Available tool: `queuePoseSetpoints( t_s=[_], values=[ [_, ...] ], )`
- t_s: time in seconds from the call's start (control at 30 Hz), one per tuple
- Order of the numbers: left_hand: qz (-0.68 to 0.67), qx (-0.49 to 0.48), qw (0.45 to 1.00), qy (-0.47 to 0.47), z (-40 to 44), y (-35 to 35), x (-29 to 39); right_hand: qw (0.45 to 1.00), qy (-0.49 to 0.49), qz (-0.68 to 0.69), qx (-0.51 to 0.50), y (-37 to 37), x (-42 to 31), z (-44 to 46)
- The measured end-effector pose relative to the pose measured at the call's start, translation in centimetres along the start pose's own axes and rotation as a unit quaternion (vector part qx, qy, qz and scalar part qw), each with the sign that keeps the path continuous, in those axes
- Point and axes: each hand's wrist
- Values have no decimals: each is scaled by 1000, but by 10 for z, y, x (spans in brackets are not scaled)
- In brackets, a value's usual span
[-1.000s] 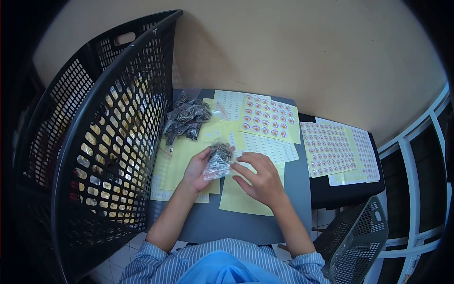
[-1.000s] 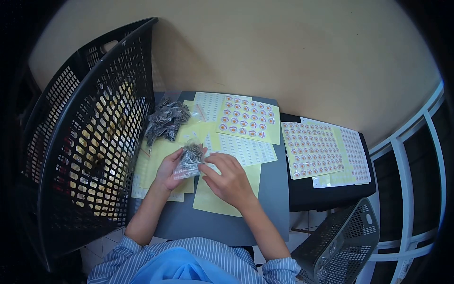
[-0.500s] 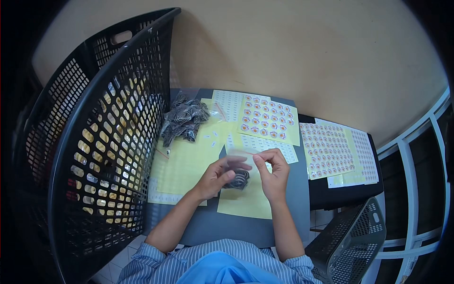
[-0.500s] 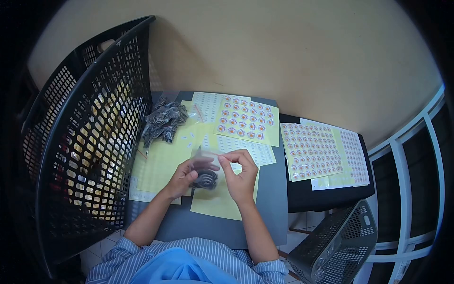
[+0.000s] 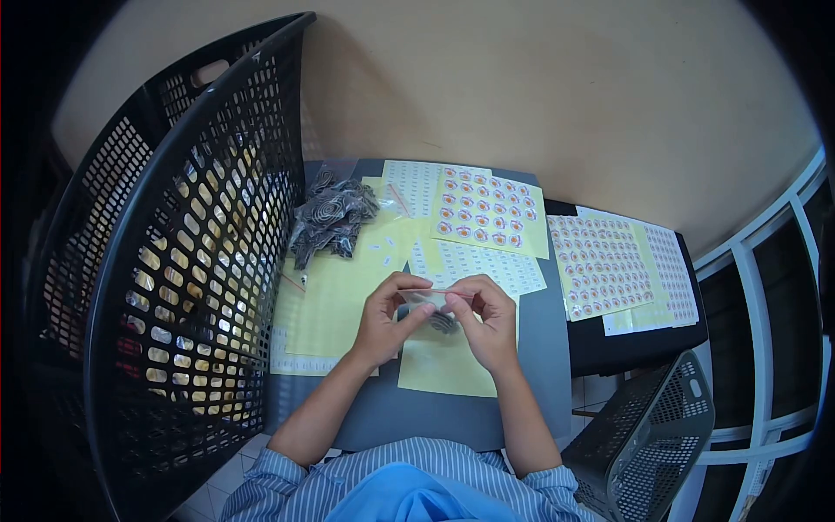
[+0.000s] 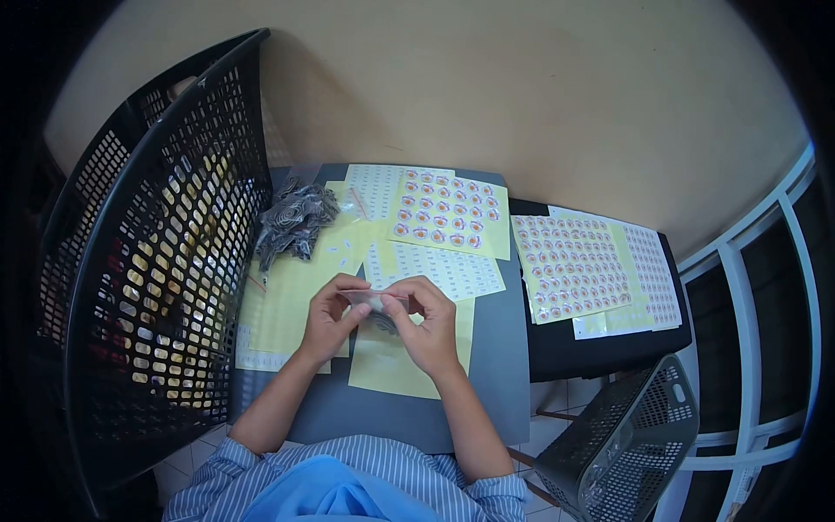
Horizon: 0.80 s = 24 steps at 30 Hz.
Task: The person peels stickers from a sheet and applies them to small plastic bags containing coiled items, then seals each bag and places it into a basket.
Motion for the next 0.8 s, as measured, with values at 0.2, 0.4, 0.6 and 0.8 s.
queuePoseSetpoints(
  t_s=[0.2, 0.4, 0.6, 0.8],
  values=[
    [32, 34, 999, -12, 1, -2, 8, 1000, -10, -29, -3, 9, -2, -2],
    [68, 29, 997, -6, 0, -4, 10, 992, -62, -111, 13, 10, -7, -3],
    [108, -26, 994, -1, -1, -7, 13, 988, -108, -107, -6, 10, -7, -5],
    [79, 1, 996, 51, 0, -7, 15, 989, -104, -104, -32, 8, -8, -4]
  ],
)
Point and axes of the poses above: each hand's wrist, its own z-axis towards the middle knuckle, its own y-axis out of the palm, x = y × z, and after that the axes turned 3 degrees about z, right-handed
